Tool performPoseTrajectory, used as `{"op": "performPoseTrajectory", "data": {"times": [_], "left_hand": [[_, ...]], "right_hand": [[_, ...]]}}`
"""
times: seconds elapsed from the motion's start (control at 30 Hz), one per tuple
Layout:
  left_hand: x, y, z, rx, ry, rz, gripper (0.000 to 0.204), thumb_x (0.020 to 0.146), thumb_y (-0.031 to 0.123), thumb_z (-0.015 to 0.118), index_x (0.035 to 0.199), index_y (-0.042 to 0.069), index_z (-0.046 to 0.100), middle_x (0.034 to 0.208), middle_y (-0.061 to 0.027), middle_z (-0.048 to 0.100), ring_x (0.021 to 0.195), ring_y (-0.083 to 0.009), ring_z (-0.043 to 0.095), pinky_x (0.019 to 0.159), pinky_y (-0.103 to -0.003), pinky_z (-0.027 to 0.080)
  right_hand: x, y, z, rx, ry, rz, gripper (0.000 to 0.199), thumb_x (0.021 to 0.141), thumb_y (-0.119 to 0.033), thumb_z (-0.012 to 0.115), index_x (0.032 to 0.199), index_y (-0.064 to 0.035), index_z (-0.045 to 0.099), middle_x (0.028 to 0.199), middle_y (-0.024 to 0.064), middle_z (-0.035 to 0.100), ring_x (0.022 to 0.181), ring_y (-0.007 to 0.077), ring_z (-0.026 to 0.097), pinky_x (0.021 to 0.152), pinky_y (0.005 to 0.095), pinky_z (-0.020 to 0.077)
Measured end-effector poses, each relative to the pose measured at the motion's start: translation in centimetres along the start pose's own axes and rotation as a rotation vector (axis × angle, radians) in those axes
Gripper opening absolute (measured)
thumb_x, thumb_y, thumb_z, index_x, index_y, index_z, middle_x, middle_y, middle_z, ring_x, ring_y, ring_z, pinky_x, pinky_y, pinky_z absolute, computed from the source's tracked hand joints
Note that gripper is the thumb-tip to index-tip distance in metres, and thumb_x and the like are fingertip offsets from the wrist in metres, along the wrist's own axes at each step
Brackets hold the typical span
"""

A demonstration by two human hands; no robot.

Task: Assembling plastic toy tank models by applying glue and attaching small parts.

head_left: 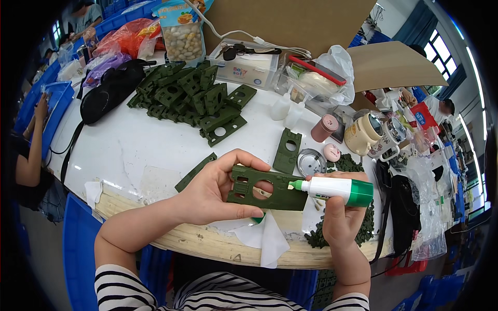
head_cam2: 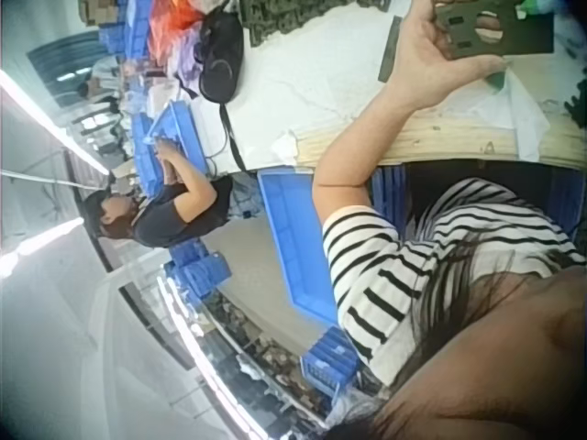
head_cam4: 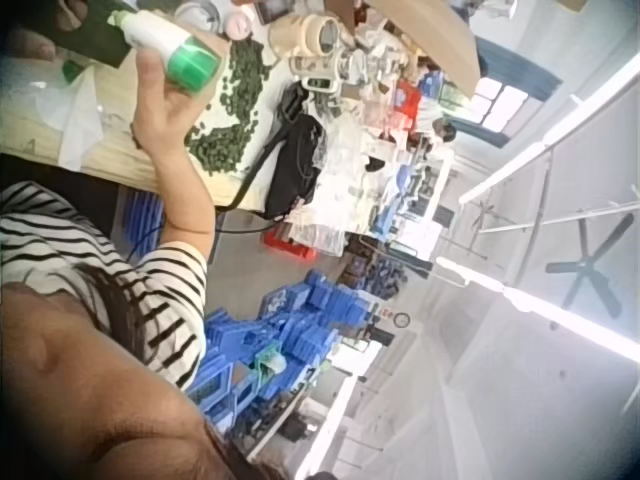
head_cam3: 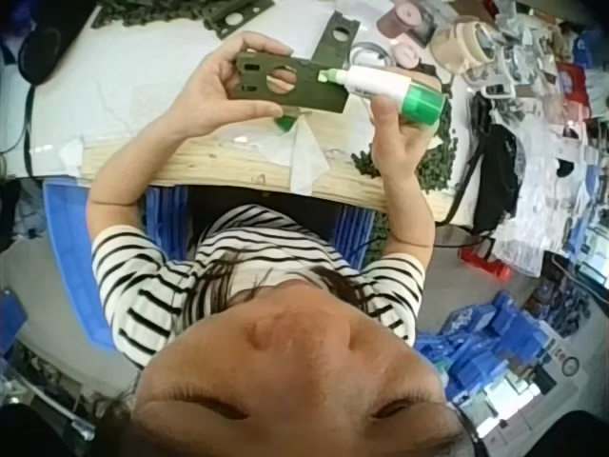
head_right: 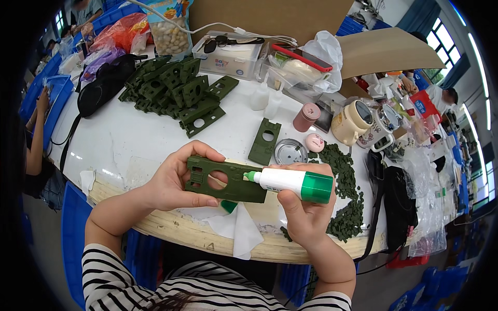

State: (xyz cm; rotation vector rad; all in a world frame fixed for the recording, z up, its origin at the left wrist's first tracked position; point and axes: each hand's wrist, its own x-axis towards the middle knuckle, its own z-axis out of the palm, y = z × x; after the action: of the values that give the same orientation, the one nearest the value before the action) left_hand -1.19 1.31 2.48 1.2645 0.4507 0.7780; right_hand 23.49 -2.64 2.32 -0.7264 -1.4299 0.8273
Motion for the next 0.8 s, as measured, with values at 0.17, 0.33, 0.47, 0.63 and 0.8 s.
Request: {"op": "performPoseTrajectory", "data": {"times": [0.17, 0.33, 0.47, 0.63, 0.8], "left_hand": [[-0.02, -0.12, -0.01, 0.019, -0.001, 0.012, 0.06, 0.077, -0.004, 0.074, 0.126, 0.001, 0.041, 0.115, -0.0123, 0.059, 0.107, -0.0155, 0.059, 0.096, -0.031, 0.049], [-0.04, -0.13, -0.02, -0.007, 0.003, 0.002, 0.061, 0.076, -0.003, 0.075, 0.127, 0.002, 0.041, 0.115, -0.0123, 0.059, 0.106, -0.0155, 0.059, 0.096, -0.031, 0.049], [0.15, -0.04, -0.12, -0.044, 0.037, -0.038, 0.062, 0.073, -0.007, 0.075, 0.125, 0.003, 0.042, 0.112, -0.0126, 0.061, 0.102, -0.0162, 0.062, 0.093, -0.03, 0.051], [0.16, 0.14, -0.12, -0.042, 0.052, -0.049, 0.063, 0.072, -0.008, 0.075, 0.124, 0.004, 0.042, 0.11, -0.0123, 0.061, 0.1, -0.0162, 0.063, 0.091, -0.03, 0.052], [0.12, 0.23, 0.0, -0.051, 0.055, -0.058, 0.063, 0.072, -0.009, 0.075, 0.125, 0.004, 0.042, 0.11, -0.0127, 0.061, 0.101, -0.0158, 0.063, 0.091, -0.03, 0.051]], "right_hand": [[-0.03, 0.04, -0.02, -0.001, 0.008, 0.001, 0.035, 0.088, -0.019, 0.067, 0.11, 0.0026, 0.05, 0.104, 0.0108, 0.052, 0.1, 0.0287, 0.063, 0.088, 0.0417, 0.0511], [-0.04, 0.12, -0.06, 0.013, 0.009, 0.012, 0.037, 0.089, -0.022, 0.066, 0.11, 0.0022, 0.048, 0.103, 0.0113, 0.053, 0.099, 0.028, 0.063, 0.087, 0.0403, 0.0507], [0.18, -0.08, 0.21, 0.117, 0.008, 0.029, 0.039, 0.089, -0.025, 0.066, 0.11, 0.0021, 0.046, 0.102, 0.0127, 0.056, 0.098, 0.0276, 0.063, 0.086, 0.039, 0.0501], [0.18, -0.01, 0.06, 0.044, -0.021, 0.016, 0.038, 0.089, -0.024, 0.065, 0.11, 0.0022, 0.046, 0.102, 0.0131, 0.056, 0.097, 0.0275, 0.064, 0.086, 0.0384, 0.0498], [0.08, 0.22, -0.14, -0.057, -0.02, -0.038, 0.034, 0.089, -0.022, 0.066, 0.107, 0.0033, 0.053, 0.103, 0.0118, 0.054, 0.096, 0.0274, 0.064, 0.083, 0.0375, 0.05]]}}
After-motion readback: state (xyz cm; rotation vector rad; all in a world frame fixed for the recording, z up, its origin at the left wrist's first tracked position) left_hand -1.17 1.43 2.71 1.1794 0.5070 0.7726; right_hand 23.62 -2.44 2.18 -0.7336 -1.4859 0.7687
